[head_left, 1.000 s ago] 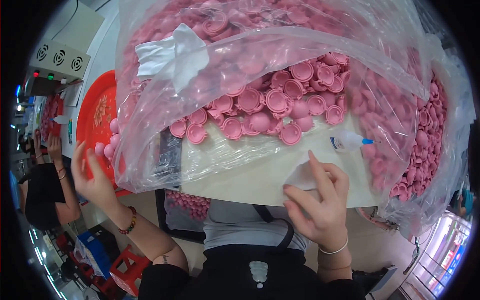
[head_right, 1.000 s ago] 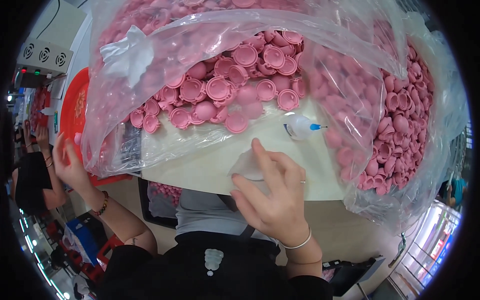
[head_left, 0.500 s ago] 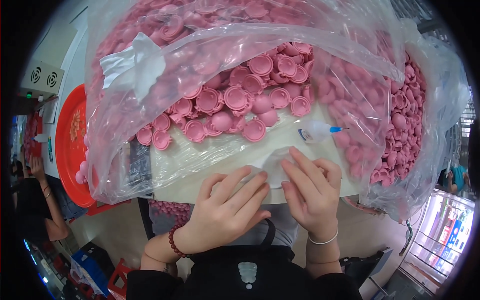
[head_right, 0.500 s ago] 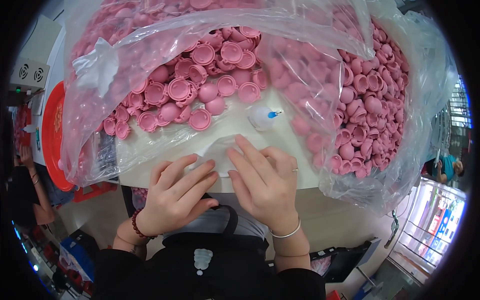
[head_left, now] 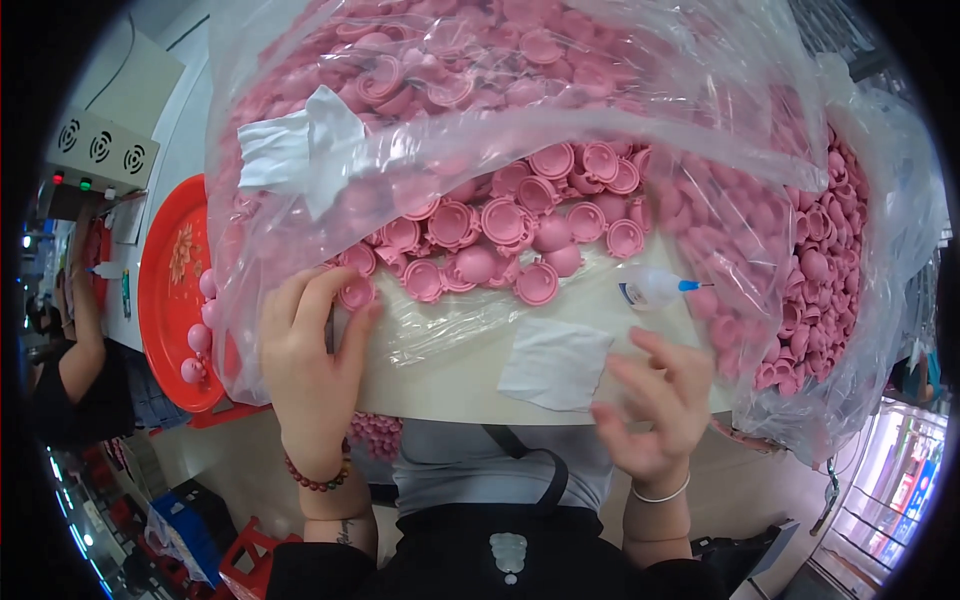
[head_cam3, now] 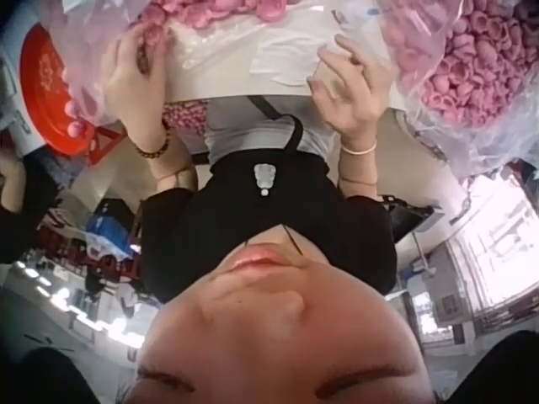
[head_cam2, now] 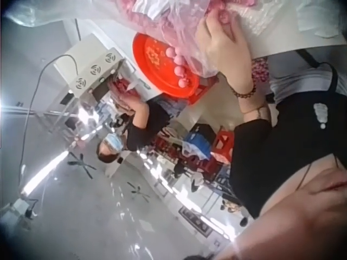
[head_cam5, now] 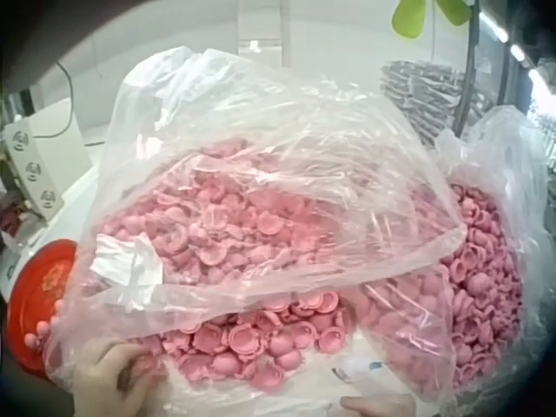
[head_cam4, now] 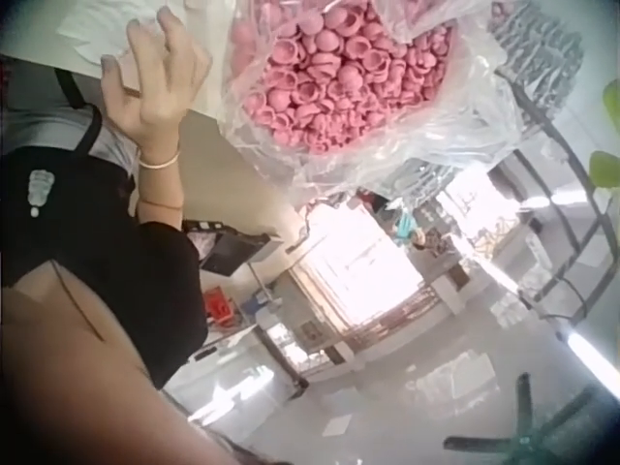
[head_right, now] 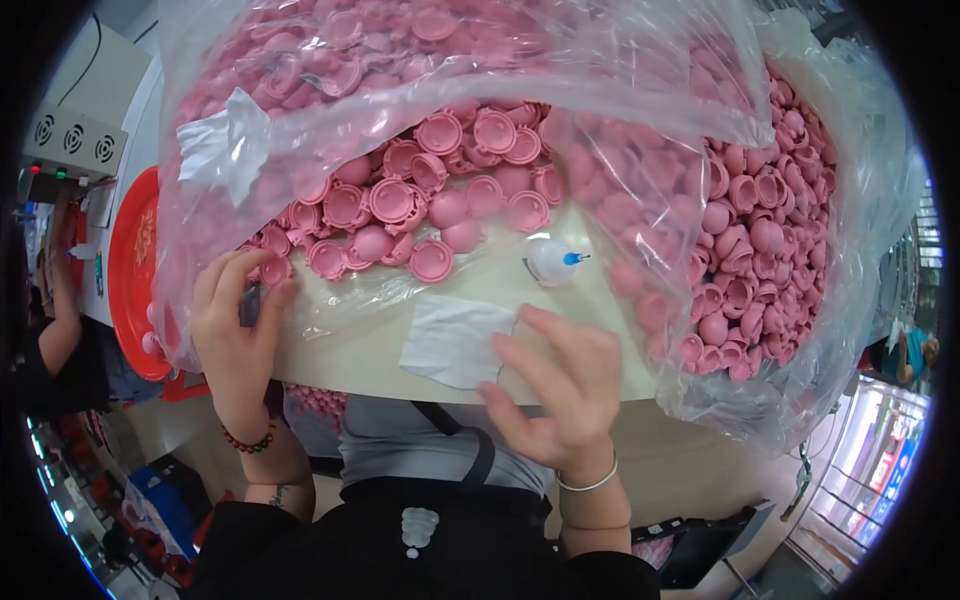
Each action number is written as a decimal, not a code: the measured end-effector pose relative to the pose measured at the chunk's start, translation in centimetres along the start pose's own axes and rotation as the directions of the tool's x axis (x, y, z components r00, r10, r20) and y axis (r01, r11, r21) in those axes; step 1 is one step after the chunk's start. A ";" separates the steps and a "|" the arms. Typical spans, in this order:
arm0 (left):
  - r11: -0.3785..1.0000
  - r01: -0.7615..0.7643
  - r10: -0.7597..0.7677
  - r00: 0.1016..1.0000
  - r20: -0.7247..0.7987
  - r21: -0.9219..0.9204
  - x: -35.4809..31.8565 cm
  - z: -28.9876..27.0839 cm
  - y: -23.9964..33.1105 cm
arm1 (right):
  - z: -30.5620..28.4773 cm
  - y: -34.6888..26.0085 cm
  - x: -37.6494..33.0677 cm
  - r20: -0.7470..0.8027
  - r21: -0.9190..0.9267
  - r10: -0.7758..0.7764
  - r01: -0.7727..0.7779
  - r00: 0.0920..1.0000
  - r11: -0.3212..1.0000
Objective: The person assembles plastic toys by applying glue from a bottle to casing pieces, pressing the parts together by hand, wiping them with a cloth, and placing the assembled toys onto a tray.
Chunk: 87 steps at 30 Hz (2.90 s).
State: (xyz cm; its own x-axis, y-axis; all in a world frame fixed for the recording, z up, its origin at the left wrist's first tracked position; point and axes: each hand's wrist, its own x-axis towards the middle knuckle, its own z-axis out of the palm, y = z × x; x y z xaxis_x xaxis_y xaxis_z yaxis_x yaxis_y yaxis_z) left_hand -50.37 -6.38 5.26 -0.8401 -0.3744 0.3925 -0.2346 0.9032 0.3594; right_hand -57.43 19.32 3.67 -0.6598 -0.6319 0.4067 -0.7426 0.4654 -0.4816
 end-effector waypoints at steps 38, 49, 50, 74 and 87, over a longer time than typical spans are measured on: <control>-0.102 0.385 0.253 0.902 0.350 -0.917 -3.8 5.4 7.1 | 2.3 -4.1 2.2 -0.022 0.925 0.552 -0.192 0.833 0.328; -0.390 0.493 0.234 0.870 0.434 -0.778 -4.1 5.0 6.9 | 1.5 -0.4 0.1 -0.253 0.900 0.559 -0.020 0.790 0.435; -0.383 0.498 0.234 0.867 0.440 -0.778 -4.1 5.0 7.1 | 1.3 -0.1 0.3 -0.303 0.869 0.489 0.026 0.818 0.494; -0.199 0.517 0.134 0.856 0.500 -0.832 -4.0 4.5 8.0 | -0.3 -0.9 0.6 -0.415 0.631 0.216 0.109 0.884 0.768; -0.174 0.508 0.125 0.861 0.492 -0.844 -3.9 3.9 8.2 | -0.3 -0.7 0.5 -0.452 0.582 0.186 0.130 0.872 0.803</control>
State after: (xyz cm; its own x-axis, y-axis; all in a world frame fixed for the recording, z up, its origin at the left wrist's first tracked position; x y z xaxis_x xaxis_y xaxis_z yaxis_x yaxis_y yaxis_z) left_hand -50.88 3.29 3.35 -0.9937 -0.1064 -0.0340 0.0271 -0.5246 0.8509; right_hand -57.28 18.91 4.44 -0.7659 -0.1843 0.6160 -0.6151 -0.0692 -0.7854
